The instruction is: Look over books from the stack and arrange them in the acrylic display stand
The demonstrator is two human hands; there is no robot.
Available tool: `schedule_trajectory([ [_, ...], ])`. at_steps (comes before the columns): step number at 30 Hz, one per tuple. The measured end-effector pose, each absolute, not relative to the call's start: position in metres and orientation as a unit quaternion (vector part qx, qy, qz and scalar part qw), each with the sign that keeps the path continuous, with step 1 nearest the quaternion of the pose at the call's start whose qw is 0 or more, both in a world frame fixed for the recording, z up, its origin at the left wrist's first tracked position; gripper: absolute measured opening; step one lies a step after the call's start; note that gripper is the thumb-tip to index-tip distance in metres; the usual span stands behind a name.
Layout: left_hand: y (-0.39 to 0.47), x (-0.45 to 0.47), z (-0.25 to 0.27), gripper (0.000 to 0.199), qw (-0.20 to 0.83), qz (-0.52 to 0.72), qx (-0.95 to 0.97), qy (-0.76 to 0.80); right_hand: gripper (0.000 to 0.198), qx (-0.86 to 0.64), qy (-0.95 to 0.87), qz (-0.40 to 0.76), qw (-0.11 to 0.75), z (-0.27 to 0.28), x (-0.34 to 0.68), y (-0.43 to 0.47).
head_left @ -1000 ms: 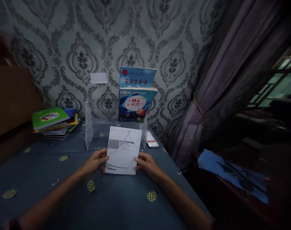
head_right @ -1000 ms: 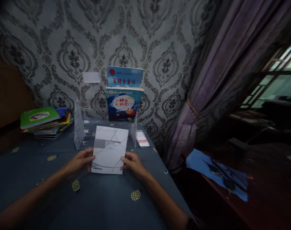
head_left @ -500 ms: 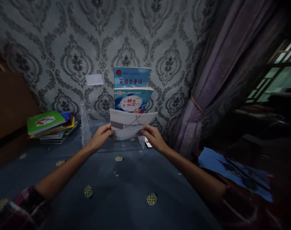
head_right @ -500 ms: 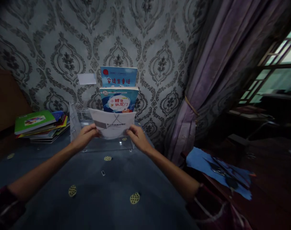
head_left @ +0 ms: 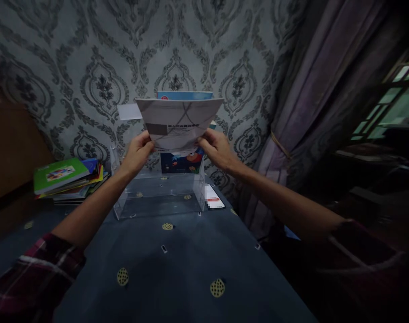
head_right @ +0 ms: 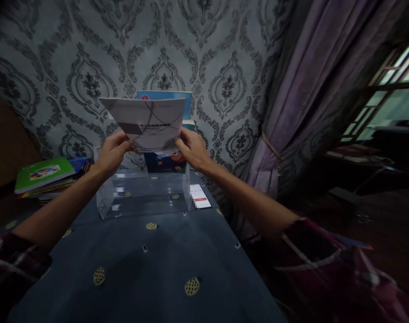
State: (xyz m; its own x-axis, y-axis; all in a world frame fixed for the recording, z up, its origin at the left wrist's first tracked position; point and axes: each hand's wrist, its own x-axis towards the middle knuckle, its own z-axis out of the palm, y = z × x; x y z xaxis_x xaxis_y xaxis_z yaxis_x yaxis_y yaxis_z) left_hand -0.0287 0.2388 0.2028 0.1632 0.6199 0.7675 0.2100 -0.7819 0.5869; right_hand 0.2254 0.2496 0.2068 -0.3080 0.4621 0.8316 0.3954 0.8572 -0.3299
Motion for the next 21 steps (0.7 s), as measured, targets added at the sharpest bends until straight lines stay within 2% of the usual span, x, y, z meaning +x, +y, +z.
schedule_trajectory([
  [5,0.251,-0.028,0.192,0.03,0.165,0.569,0.762,0.261,0.023,-0.251,-0.793,0.073,0.55,0.195,0.224,0.264],
  [12,0.262,-0.033,0.179,0.017,0.048,0.522,0.778,0.346,0.02,-0.261,-0.77,0.138,0.566,0.178,0.225,0.279],
  [17,0.266,-0.03,0.171,0.015,0.027,0.5,0.772,0.391,0.023,-0.298,-0.767,0.141,0.551,0.171,0.226,0.284],
  [21,0.269,-0.025,0.168,0.005,0.039,0.504,0.751,0.425,0.029,-0.319,-0.777,0.108,0.531,0.165,0.229,0.289],
])
